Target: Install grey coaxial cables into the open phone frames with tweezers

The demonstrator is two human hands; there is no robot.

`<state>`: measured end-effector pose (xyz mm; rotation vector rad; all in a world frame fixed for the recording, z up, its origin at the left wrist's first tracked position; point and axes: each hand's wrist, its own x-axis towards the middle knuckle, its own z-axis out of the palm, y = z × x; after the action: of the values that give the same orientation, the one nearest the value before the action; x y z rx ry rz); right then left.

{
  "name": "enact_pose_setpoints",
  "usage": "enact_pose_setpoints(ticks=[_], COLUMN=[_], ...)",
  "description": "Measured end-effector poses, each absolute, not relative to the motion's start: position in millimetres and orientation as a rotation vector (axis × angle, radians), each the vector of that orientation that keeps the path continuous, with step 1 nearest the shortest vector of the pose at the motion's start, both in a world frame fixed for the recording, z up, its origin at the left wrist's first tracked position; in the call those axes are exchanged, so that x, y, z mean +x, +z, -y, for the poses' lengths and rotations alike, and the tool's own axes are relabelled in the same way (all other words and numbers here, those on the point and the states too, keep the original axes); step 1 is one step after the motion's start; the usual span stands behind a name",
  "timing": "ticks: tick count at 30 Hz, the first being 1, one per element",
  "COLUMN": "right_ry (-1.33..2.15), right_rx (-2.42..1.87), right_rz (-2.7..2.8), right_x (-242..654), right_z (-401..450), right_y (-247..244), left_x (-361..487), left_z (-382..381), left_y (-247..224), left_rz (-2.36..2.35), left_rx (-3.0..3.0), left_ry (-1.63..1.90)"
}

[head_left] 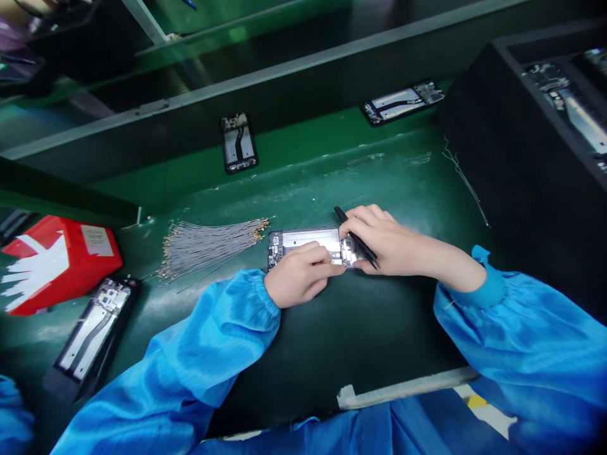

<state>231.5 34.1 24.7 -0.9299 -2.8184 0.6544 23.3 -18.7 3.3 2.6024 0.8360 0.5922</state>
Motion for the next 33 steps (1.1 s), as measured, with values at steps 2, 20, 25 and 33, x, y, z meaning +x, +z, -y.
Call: enact_pose_setpoints(ticks=[2,20,25,33], right_ry=[0.64,0.623,0.582,0.523], right_rx=[-0.955,-0.997,-1.042,-1.052], right_rz=[2.827,2.791,2.805,2.838], right_x=[229.5,225.6,221.4,220.5], right_z=[-34.1,-33.9,-33.4,-34.3], right_y=[25.7,23.3,23.3,20.8], left_x=[23.3,25.0,24.8,26.1], left_z=[19.1,18.4,18.7,18.2], left_y=[3.0,2.2,0.8,-0.9], left_rz=[-0.834,-0.832,-0.881,-0.905], left_rx=[2.639,2.746,2.64,2.561], left_ry=[0.567,0.545,0.613,0.674])
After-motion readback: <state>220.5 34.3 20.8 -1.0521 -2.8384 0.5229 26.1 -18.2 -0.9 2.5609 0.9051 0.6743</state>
